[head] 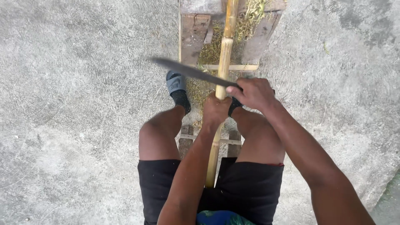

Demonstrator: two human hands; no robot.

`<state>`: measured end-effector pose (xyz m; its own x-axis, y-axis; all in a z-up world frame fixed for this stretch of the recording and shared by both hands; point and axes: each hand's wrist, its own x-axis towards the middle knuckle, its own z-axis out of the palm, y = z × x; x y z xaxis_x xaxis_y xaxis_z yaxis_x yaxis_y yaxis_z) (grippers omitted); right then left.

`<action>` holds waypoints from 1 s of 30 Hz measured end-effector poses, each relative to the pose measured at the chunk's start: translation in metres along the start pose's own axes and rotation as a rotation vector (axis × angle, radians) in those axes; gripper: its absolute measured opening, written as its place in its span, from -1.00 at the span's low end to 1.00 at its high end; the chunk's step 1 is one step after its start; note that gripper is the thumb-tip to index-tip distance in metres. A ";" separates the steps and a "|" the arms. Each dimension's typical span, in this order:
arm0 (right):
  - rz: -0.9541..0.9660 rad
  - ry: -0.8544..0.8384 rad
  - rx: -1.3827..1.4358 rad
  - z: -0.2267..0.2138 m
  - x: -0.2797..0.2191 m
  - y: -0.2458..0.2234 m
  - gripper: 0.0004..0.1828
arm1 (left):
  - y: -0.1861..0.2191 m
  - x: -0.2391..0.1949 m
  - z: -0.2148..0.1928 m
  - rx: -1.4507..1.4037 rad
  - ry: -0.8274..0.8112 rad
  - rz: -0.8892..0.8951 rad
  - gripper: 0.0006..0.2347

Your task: Stripping the outer bark from a bamboo pole using a machete while seated on a wooden bench.

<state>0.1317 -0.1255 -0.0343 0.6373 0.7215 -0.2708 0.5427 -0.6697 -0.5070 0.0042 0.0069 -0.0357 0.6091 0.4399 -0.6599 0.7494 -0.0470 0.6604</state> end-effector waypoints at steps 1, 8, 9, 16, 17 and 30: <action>0.006 -0.006 0.006 -0.002 0.001 0.002 -0.37 | 0.007 -0.007 -0.002 0.005 -0.005 -0.008 -0.70; 0.098 -0.118 -0.042 -0.004 0.027 0.015 -0.31 | 0.024 -0.016 0.001 0.221 0.206 0.040 -0.69; 0.082 -0.167 -0.062 -0.003 0.027 0.008 -0.29 | 0.021 -0.016 0.001 0.218 0.243 0.079 -0.70; -0.015 -0.183 -0.159 -0.020 0.048 0.017 -0.25 | 0.015 -0.012 0.005 0.315 0.269 0.102 -0.70; 0.048 -0.143 -0.114 -0.023 0.050 0.011 -0.28 | 0.017 -0.013 0.004 0.304 0.230 0.085 -0.70; 0.100 -0.123 -0.134 -0.023 0.041 0.025 -0.25 | 0.021 -0.014 0.000 0.311 0.126 0.033 -0.66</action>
